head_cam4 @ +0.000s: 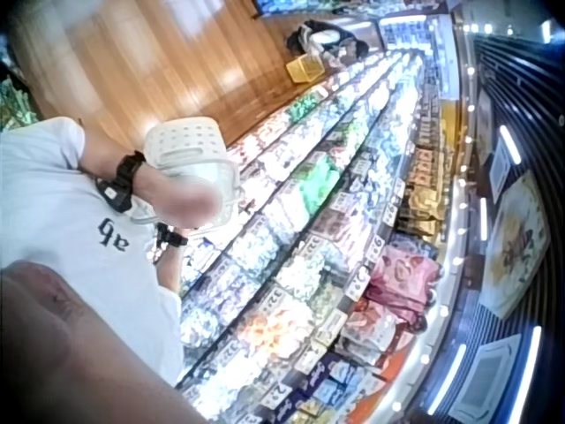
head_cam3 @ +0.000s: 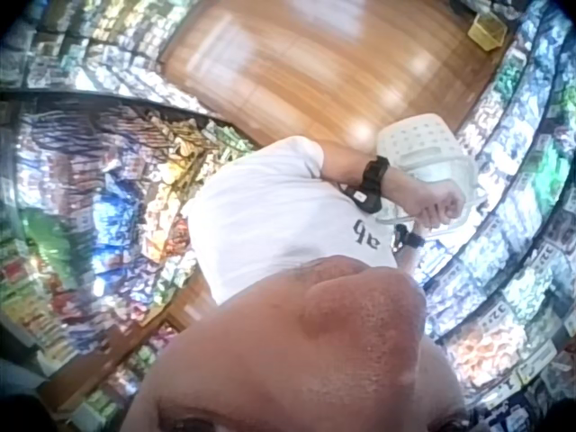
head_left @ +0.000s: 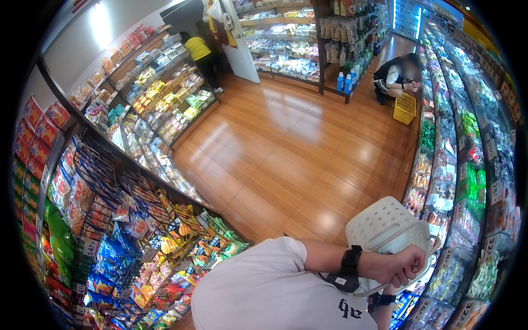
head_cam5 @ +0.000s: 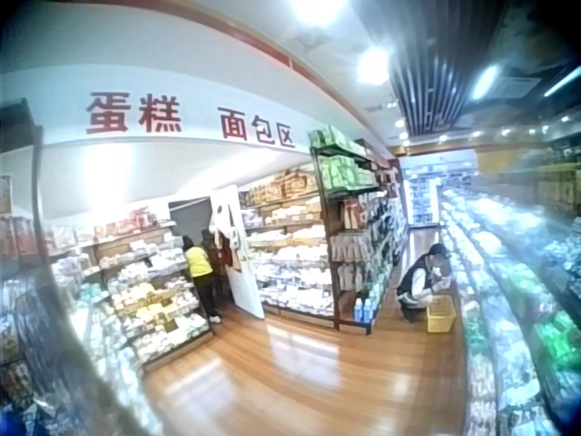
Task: The person picks several packaged snack items from the store shelves by hand and places them into a plastic basket.
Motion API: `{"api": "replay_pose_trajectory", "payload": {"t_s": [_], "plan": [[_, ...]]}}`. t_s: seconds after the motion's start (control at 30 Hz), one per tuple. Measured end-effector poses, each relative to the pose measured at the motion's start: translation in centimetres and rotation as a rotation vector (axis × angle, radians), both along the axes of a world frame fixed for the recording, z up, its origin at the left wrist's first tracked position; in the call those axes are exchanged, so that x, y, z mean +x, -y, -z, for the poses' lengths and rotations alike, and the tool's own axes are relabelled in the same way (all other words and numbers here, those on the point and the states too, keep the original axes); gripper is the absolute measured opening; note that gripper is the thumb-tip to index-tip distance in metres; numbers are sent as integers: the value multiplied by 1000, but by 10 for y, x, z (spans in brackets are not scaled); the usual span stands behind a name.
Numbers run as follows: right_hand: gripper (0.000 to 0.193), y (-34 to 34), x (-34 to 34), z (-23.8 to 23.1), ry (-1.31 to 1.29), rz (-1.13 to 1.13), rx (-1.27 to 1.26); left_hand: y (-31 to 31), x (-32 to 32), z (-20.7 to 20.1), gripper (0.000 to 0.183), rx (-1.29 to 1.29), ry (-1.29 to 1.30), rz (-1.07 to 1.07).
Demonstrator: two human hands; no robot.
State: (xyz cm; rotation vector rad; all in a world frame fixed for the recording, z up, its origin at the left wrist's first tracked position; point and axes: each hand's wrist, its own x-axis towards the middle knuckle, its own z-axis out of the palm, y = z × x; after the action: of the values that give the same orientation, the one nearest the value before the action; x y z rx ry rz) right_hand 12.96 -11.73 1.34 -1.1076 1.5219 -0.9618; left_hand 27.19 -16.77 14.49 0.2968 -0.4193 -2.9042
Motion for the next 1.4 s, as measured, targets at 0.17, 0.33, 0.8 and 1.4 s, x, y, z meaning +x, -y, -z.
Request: {"api": "replay_pose_trajectory", "payload": {"t_s": [0.17,0.33,0.8,1.4], "plan": [[31,5,4,1,7,-9,-2,3,0,-2,25,-17,83,14],[30,10,7,0,11,-22,-1,6,3,0,25,26,96,4],[28,27,4,-2,9,-2,11,26,17,0,27,-20,73,-53],[19,5,-100,-19,15,383,-34,120,-52,-12,29,58,124,104]]}}
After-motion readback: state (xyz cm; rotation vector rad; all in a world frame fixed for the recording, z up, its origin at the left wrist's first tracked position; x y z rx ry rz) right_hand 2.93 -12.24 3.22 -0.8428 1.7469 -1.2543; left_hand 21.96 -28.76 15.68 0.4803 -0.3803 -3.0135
